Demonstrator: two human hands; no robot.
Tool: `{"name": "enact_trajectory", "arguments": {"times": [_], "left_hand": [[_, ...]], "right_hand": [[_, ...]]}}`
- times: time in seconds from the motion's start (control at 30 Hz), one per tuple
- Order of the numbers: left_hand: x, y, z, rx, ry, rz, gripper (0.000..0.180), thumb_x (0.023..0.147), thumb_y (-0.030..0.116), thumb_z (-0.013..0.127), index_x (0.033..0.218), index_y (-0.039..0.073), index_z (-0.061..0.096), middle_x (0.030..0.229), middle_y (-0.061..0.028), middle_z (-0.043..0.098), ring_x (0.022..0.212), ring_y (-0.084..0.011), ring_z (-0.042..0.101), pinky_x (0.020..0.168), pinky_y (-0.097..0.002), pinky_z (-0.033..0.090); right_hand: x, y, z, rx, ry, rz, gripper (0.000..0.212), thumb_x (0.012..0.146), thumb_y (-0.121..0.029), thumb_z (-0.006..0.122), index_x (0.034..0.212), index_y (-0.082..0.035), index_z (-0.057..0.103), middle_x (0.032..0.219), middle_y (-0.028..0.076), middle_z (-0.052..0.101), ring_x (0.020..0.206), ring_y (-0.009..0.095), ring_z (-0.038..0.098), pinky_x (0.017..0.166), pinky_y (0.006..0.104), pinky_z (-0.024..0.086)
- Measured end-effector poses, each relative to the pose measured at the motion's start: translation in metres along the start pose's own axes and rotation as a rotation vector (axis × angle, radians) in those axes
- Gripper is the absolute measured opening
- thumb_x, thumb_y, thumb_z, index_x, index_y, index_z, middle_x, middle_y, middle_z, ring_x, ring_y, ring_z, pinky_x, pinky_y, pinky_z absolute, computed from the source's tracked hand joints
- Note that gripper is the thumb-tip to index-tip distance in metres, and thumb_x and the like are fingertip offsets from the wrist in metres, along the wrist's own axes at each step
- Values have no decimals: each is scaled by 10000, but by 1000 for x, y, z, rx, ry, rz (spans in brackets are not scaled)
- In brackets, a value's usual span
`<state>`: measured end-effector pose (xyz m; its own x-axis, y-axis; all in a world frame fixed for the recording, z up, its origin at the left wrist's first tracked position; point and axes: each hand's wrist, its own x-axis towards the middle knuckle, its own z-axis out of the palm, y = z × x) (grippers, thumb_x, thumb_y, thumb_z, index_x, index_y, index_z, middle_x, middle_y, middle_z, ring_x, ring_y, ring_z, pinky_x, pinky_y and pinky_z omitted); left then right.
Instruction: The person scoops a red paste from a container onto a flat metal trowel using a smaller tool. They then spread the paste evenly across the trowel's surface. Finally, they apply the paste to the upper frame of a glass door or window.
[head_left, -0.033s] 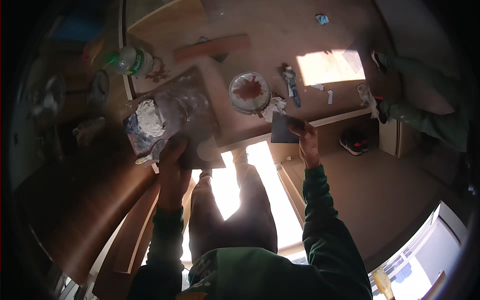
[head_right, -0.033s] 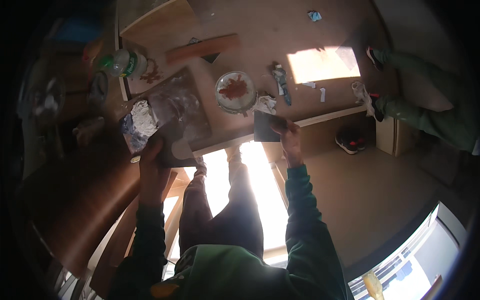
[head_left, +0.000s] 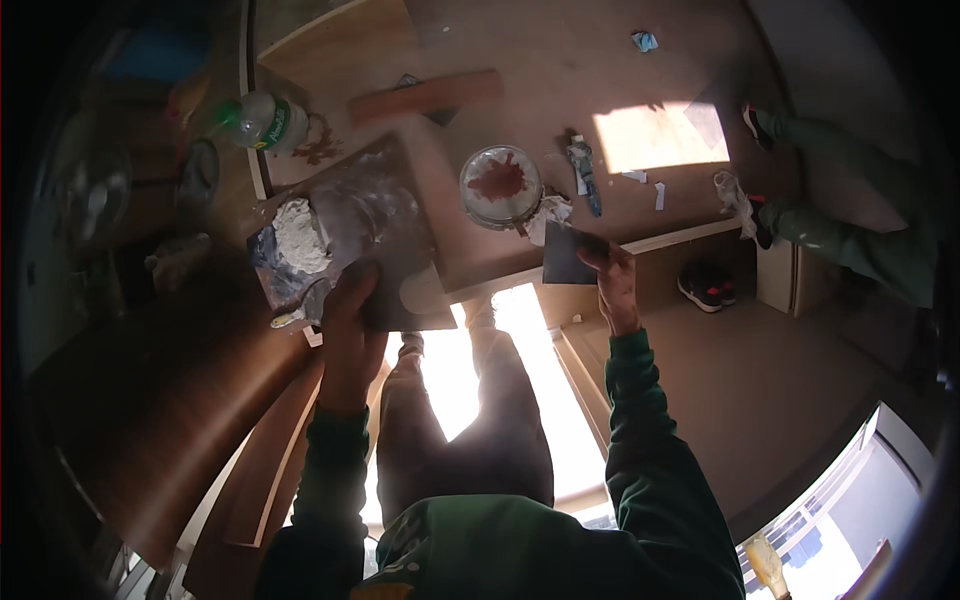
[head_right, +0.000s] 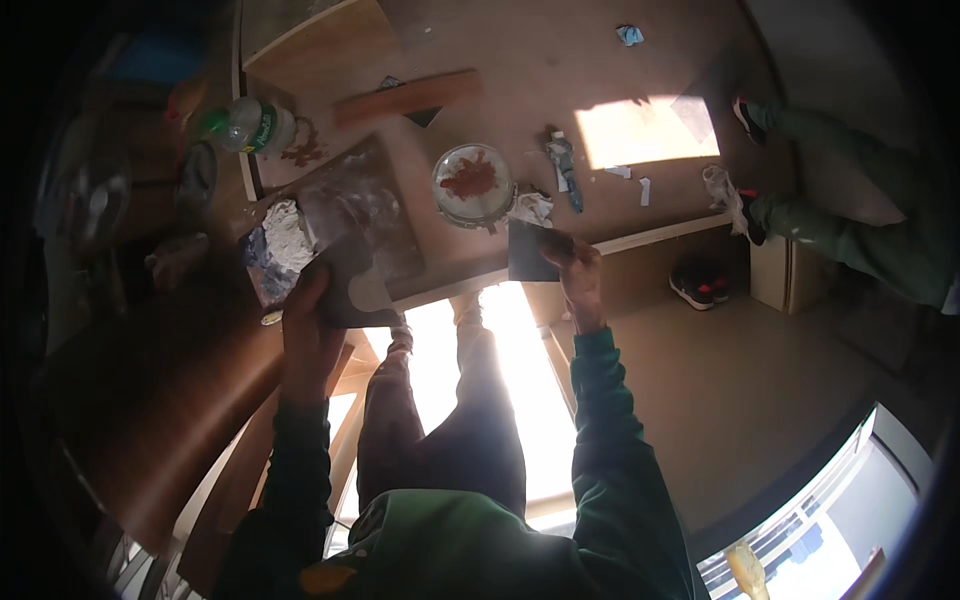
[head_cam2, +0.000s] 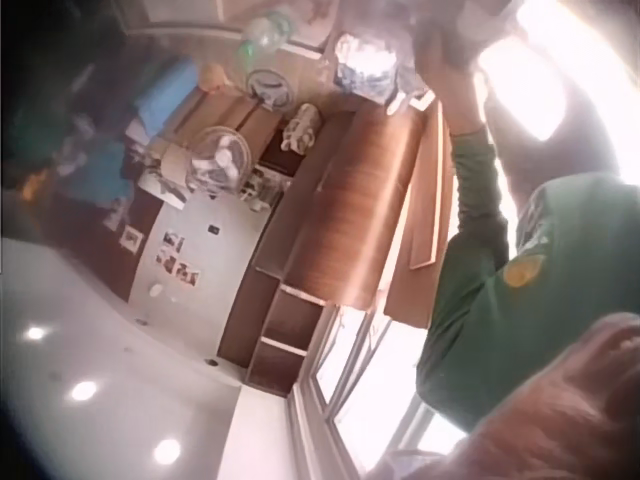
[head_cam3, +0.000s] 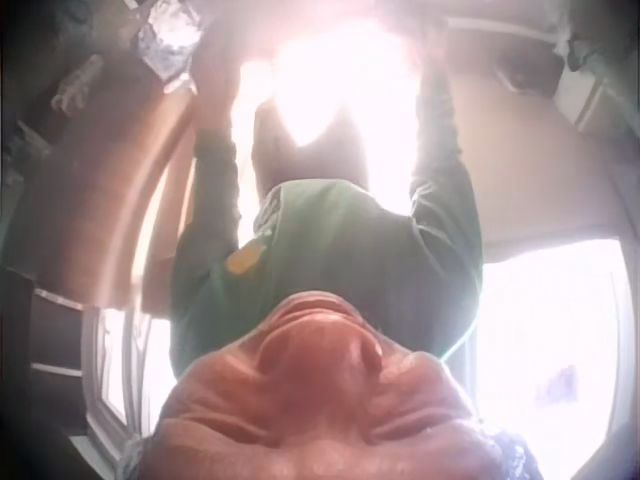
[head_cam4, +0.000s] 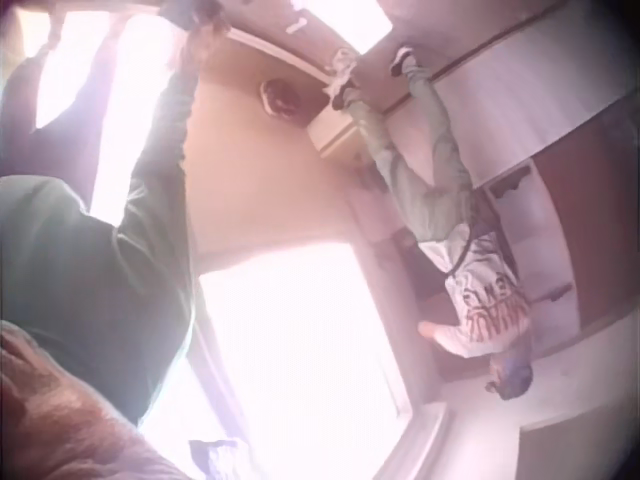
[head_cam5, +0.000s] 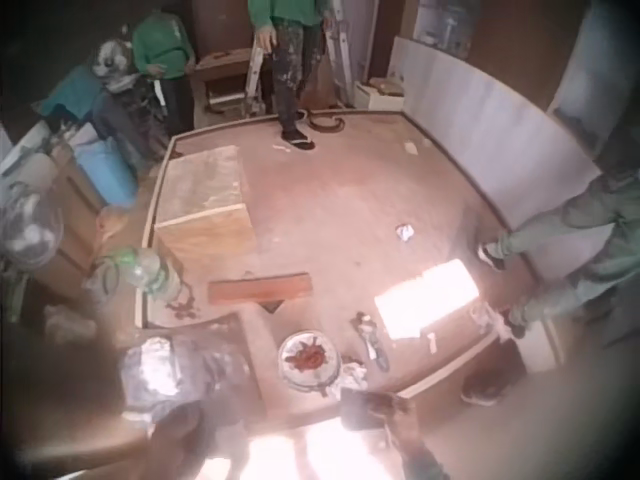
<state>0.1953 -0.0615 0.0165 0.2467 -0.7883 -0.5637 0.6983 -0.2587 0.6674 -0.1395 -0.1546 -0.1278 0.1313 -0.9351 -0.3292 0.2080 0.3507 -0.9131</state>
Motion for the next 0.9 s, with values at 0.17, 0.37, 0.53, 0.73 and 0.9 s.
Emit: {"name": "enact_trajectory", "arguments": {"times": [0.17,0.37,0.53,0.73,0.9], "left_hand": [[7,5,8,-148,-99,-52,351,955,175,529,1245,-22,517,1184,-96,601,1101,-186,575,969,-327,449],[1,11,1,-57,-88,-52,334,936,145,555,1222,-24,520,1163,-110,604,1051,-195,599,941,-335,470],[-2,12,-9,-12,-32,-18,317,935,131,555,1208,-26,524,1130,-100,612,1027,-187,605,921,-326,480],[-10,1,-29,-11,50,-9,290,948,156,554,1172,-28,549,1104,-94,619,1010,-165,605,891,-302,490],[-29,-17,-53,-14,171,-53,274,942,157,566,1137,-34,578,1074,-88,632,964,-167,623,854,-297,505]], "right_hand": [[0,-15,20,-230,58,15,298,808,-128,625,1048,40,680,906,67,688,795,132,621,765,260,489],[-16,-26,37,-414,64,-15,284,775,-88,675,1039,18,685,849,41,686,767,112,603,736,246,473],[-8,-16,39,-630,43,-115,271,771,-110,707,1024,-16,690,823,85,699,749,141,631,707,278,491],[70,1,37,-1070,-117,-205,240,784,-191,675,996,-80,700,879,170,689,815,306,678,717,364,522],[141,9,51,-1283,-278,-207,264,772,-259,647,994,-125,700,951,164,680,881,322,664,756,414,530]]}}
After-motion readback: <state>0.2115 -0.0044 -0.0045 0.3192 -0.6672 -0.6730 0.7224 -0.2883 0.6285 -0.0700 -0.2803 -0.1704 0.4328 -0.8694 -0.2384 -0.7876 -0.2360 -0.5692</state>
